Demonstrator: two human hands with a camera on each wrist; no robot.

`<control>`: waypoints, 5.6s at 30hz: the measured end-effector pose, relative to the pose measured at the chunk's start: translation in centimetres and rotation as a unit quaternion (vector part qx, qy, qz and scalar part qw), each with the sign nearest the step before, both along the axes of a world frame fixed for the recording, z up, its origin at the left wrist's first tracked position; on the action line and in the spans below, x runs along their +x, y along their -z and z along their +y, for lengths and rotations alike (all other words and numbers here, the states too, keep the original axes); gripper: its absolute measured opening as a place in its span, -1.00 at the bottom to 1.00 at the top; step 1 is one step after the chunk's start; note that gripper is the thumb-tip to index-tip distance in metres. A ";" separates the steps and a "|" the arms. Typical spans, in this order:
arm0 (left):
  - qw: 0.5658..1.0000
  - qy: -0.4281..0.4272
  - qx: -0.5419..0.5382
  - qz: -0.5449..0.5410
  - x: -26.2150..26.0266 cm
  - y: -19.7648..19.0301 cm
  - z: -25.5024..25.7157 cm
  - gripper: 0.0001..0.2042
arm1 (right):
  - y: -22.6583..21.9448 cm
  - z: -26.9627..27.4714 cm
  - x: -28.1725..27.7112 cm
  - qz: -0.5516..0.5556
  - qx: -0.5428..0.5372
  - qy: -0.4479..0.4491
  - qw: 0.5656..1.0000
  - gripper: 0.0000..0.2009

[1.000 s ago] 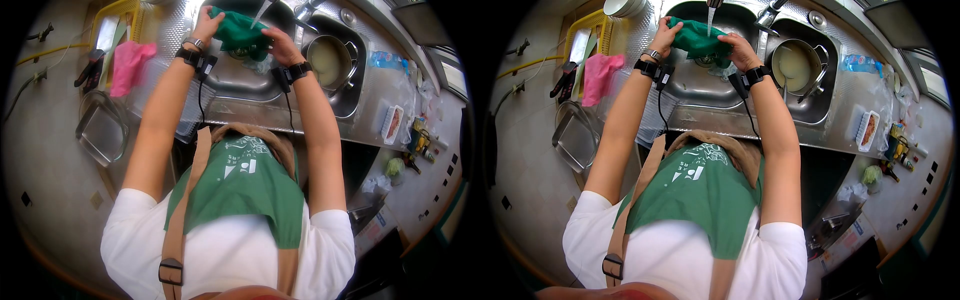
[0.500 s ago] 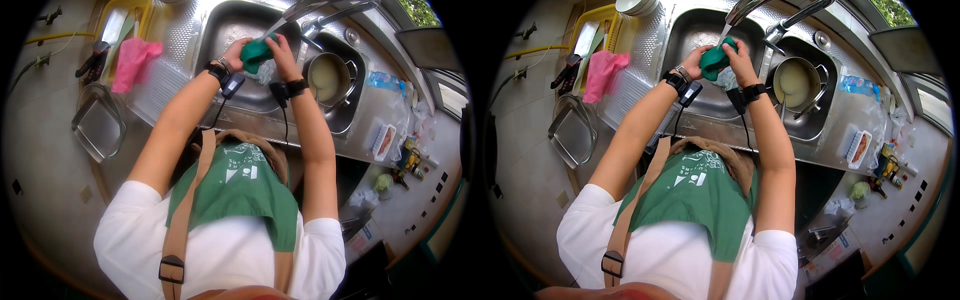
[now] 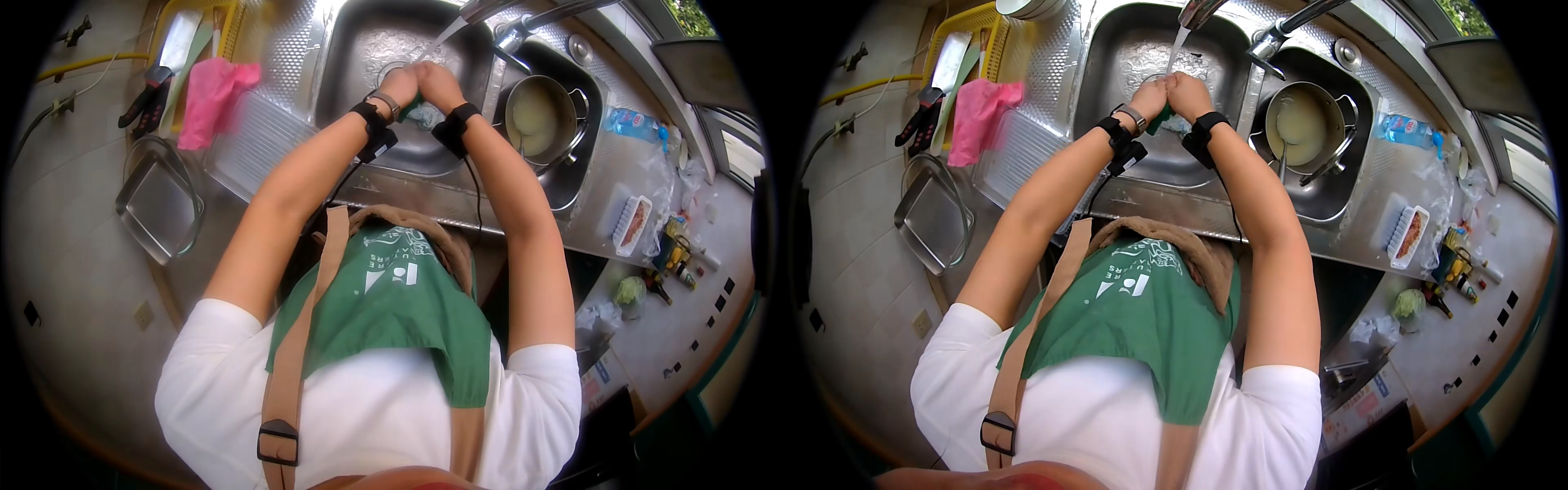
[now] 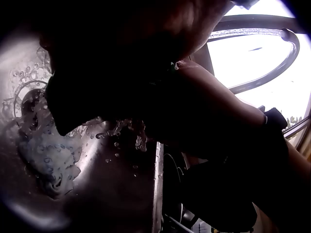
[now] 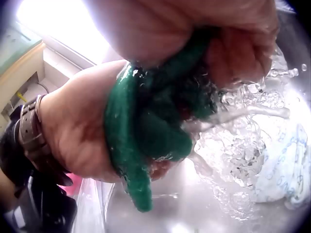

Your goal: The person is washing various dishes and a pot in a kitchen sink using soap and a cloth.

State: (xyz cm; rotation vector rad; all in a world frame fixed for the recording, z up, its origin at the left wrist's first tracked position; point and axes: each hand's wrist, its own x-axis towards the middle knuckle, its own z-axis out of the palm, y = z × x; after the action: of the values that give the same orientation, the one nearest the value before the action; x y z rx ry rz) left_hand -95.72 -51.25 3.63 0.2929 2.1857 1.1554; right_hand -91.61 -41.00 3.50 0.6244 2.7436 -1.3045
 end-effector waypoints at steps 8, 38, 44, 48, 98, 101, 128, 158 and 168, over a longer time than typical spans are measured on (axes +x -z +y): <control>0.973 0.183 -0.049 0.133 0.1 -1.7 -1.5 -0.54 | 5.0 2.7 -0.9 -0.204 -0.219 0.119 0.947 -0.60; 0.868 -0.066 0.332 -0.364 -2.6 -5.2 -3.4 -0.77 | -3.0 -0.4 1.7 -0.152 -0.613 0.263 0.729 -0.52; 0.847 -0.076 0.424 -0.312 -2.6 -5.8 -4.4 -0.48 | -4.2 -0.5 1.2 -0.101 -0.654 0.239 0.711 -0.57; 0.873 -0.135 0.392 -0.257 -4.2 -4.7 -5.4 -0.39 | -4.5 1.2 1.0 0.002 -0.707 0.195 0.680 -0.72; 0.628 -0.159 0.416 -0.638 -2.3 1.3 -2.3 -0.60 | -2.6 2.0 1.5 0.100 0.019 -0.019 0.995 -0.63; 0.637 -0.123 0.412 -0.640 -1.6 1.2 -0.6 -0.68 | -1.3 -0.4 2.1 0.119 0.200 -0.060 0.971 -0.59; 0.956 0.026 -0.052 0.287 -3.7 1.2 -4.0 -0.54 | -2.5 5.3 -0.2 -0.033 -0.371 0.200 0.906 -0.49; 0.926 -0.125 0.132 -0.332 -1.9 -3.1 -3.9 -0.84 | -1.2 4.5 0.3 -0.008 -0.797 0.218 0.563 -0.83; 0.939 -0.046 0.226 -0.255 -2.5 -2.6 -2.5 -0.76 | -3.9 1.9 -0.4 -0.010 -0.654 0.137 0.744 -0.89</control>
State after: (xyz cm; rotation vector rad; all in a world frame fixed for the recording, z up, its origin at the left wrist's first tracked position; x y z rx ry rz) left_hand -98.23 -53.76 6.27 0.0669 1.4841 1.5803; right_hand -92.03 -39.12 7.42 0.7745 1.0507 -2.6406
